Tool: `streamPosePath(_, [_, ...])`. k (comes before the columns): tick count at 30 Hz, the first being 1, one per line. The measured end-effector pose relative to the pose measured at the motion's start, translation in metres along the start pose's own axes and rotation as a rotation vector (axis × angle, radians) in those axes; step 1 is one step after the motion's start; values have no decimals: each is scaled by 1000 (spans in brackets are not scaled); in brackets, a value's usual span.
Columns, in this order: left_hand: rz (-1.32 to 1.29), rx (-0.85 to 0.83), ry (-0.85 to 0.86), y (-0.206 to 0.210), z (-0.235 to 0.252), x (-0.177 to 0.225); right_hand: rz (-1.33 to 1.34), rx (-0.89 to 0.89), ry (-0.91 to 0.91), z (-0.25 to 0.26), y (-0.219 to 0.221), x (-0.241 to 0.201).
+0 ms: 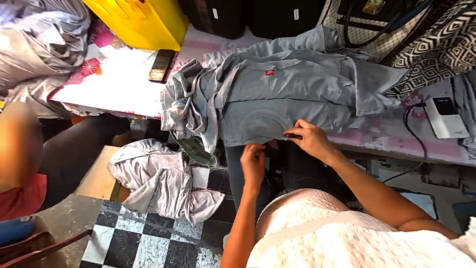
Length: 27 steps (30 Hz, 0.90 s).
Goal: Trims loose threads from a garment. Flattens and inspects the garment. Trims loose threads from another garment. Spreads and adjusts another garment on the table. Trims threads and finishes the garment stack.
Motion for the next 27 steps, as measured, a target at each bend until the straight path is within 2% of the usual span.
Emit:
streamPosePath(2, [-58,-121,-89,29,0,7,-131,-142,-5,3,13,-4])
streamPosePath(3, [-52,-93,-69,37,1,10,-157,-143,-11,4,16,-3])
streamPosePath(5, [34,39,103,49,5,20,-126,-77,-24,4,15,2])
streamPosePath(8, [122,67,284,66,8,16,41,-79,97,0,11,14])
streamPosePath(10, [125,83,367,67,8,11,160,-15,216,-6,5,20])
streamPosePath(12, [127,104,444,64,6,13,160,49,352,-11,-2,22])
streamPosePath(14, [139,110,510,64,1,16,54,-17,444,-13,3,19])
streamPosePath(17, [206,105,564,68,-2,22,-88,-110,477,-11,21,11])
streamPosePath(20, [221,82,553,69,-3,21,-88,2,434,-10,26,10])
streamPosePath(23, [50,61,438,65,-1,22,199,170,419,-10,20,20])
streamPosePath(25, [-135,40,251,58,4,18,657,246,521,-13,24,33])
streamPosePath(27, [-315,13,62,51,10,12,1179,185,700,-17,36,35])
Point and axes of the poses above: each hand's wrist, its own z-axis towards the middle knuckle, its own y-axis out of the palm, x = y × z, the point moved 7 cm from there along z, towards the middle knuckle, and after that the axes turned 9 degrees about x, right-handed, at the moved point
